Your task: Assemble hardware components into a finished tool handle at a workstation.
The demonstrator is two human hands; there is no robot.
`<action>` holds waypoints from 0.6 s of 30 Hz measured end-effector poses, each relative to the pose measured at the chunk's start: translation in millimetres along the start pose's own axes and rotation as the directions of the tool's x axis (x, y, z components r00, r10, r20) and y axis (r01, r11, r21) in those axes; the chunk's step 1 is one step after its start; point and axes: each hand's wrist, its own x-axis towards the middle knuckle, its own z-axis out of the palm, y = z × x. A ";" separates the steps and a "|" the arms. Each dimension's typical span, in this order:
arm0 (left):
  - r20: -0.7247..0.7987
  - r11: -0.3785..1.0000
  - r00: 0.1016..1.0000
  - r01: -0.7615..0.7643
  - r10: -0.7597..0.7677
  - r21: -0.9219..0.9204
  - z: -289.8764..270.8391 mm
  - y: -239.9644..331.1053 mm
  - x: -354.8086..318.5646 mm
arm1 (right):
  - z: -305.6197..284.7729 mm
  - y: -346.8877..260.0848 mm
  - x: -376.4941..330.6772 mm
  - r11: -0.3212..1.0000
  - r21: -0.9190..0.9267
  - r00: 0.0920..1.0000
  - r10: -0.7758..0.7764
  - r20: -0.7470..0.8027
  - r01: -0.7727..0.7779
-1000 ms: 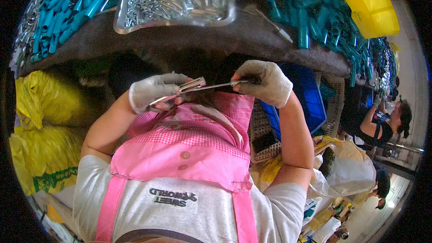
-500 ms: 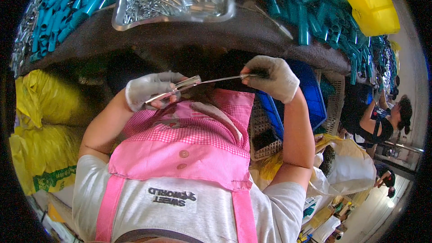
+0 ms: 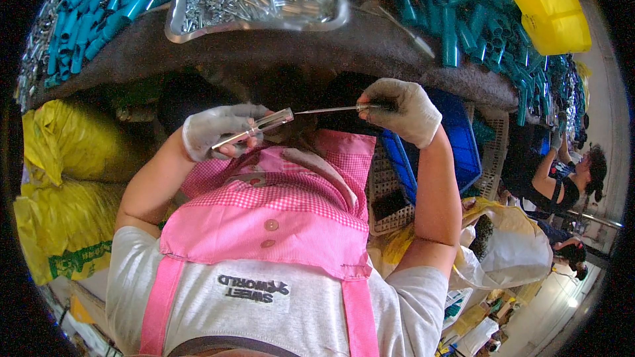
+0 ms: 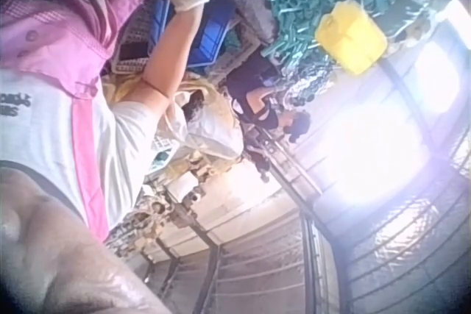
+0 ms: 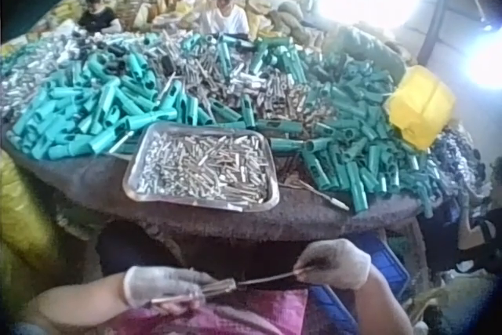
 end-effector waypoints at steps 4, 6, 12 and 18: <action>-0.008 1.000 1.000 -0.007 0.007 0.026 -5.8 -3.9 2.5 | 0.5 -1.4 1.7 0.999 -0.037 1.000 -0.022 -0.002 0.022; 0.010 1.000 1.000 -0.012 0.012 0.024 -5.8 -3.2 3.3 | 3.2 -2.9 3.4 0.997 -0.070 0.999 -0.037 -0.008 0.036; -0.012 0.994 1.000 0.010 -0.009 0.110 9.3 1.8 8.8 | 19.9 -8.5 16.4 0.999 -0.033 0.996 -0.019 0.091 0.022; 0.008 0.993 1.000 0.019 -0.020 0.118 7.3 -3.7 11.1 | 29.1 -11.2 19.8 0.998 0.062 0.990 0.007 0.142 -0.015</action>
